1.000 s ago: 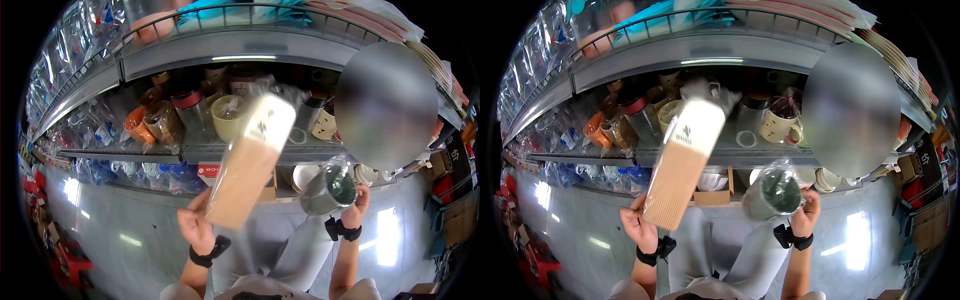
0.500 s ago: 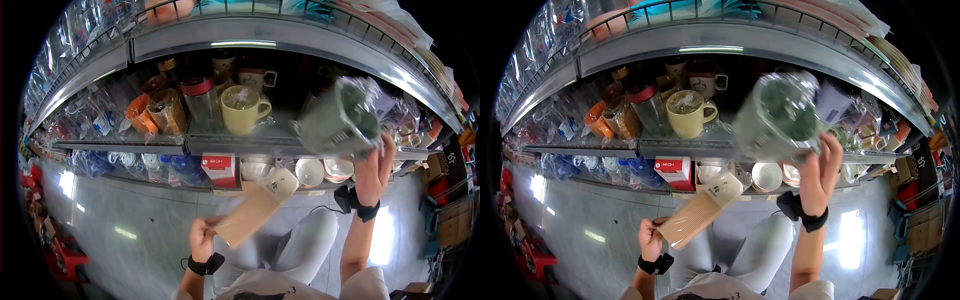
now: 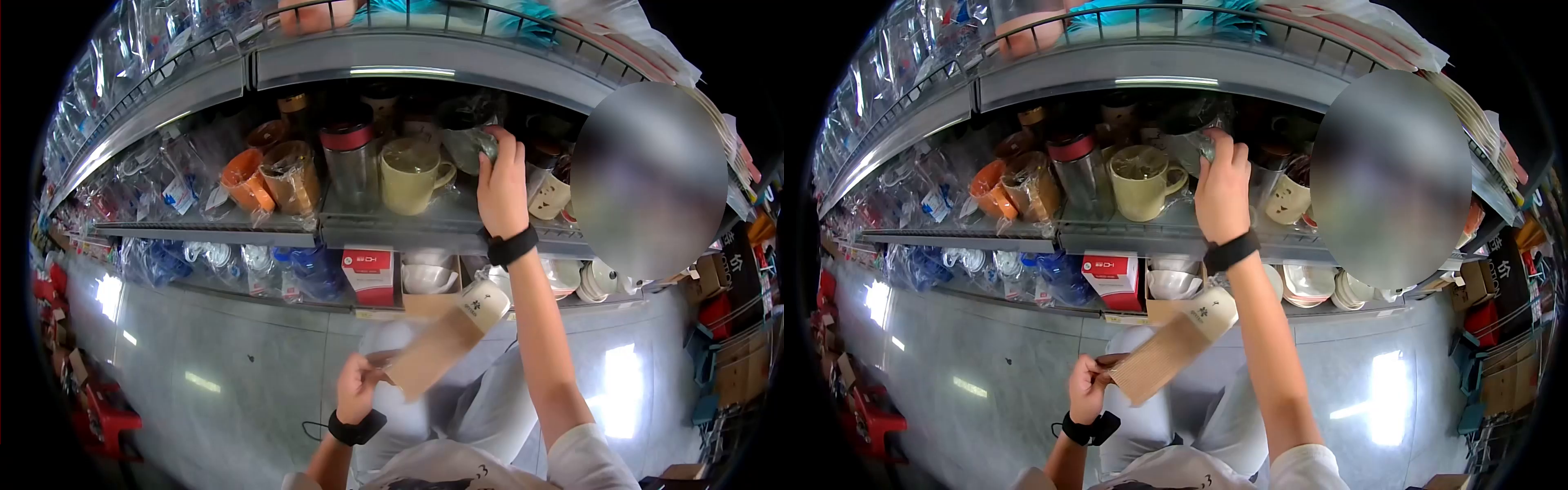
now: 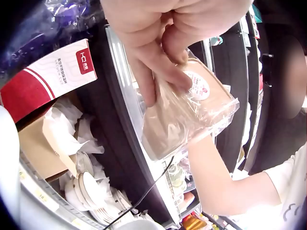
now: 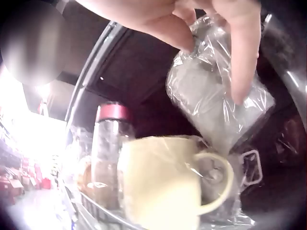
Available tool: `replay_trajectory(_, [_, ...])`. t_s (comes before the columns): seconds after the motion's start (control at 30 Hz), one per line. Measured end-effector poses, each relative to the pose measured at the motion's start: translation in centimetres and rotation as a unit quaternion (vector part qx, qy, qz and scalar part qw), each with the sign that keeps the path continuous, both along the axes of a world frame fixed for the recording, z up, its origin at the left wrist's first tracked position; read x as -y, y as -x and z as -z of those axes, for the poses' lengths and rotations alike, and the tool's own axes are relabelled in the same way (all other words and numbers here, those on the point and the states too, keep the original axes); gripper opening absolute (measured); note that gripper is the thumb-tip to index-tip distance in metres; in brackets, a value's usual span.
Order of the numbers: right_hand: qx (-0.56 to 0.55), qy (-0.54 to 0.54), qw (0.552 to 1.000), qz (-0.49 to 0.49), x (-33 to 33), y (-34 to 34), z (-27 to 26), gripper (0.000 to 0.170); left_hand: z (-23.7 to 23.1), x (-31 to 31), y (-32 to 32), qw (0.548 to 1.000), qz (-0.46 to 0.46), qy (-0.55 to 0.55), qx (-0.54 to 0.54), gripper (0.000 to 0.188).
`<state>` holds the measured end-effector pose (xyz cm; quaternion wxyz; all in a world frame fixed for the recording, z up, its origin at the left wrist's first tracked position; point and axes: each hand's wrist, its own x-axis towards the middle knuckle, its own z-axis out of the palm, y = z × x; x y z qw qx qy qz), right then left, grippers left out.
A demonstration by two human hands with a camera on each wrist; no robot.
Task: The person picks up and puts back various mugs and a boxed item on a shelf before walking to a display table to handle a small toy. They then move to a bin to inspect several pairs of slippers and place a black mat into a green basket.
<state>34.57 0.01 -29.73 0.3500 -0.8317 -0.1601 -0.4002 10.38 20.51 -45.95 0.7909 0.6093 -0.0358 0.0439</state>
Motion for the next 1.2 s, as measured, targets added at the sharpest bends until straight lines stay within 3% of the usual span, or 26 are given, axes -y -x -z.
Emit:
replay_trajectory(0.23, [-0.055,0.133,0.982,0.120,-0.4,-3.2,2.5,0.046,0.7,0.5,0.2,0.999,0.032,0.016,-0.009,0.013])
replay_trajectory(0.33, [-0.118,0.180,0.971,0.107,-0.3,-3.5,2.4,0.039,0.8,0.7,0.1,0.999,0.043,0.007,-0.005,0.013])
replay_trajectory(0.53, [-0.196,0.358,0.897,0.168,-0.9,-2.6,-0.8,0.036,0.5,1.0,-0.3,0.997,0.070,0.024,0.006,0.013])
replay_trajectory(0.63, [-0.027,0.435,0.868,0.237,-0.4,-4.8,0.0,0.030,0.4,1.3,-0.4,0.996,0.080,0.045,0.002,0.013])
replay_trajectory(0.67, [0.052,0.435,0.866,0.241,0.0,-5.9,0.3,0.027,0.6,1.3,-0.3,0.995,0.081,0.052,-0.003,0.014])
replay_trajectory(0.77, [0.025,0.445,0.876,0.185,-0.4,-5.9,-0.8,0.029,0.4,1.4,-0.2,0.997,0.075,0.033,-0.015,0.014])
replay_trajectory(0.9, [-0.151,0.506,0.840,0.129,-1.3,-7.5,-1.3,0.027,1.2,1.0,-0.2,0.997,0.074,-0.015,-0.006,0.015])
replay_trajectory(1.2, [-0.125,0.385,0.907,0.117,-2.1,-7.6,-0.9,0.022,1.0,0.8,-0.1,0.997,0.063,0.019,-0.027,0.015])
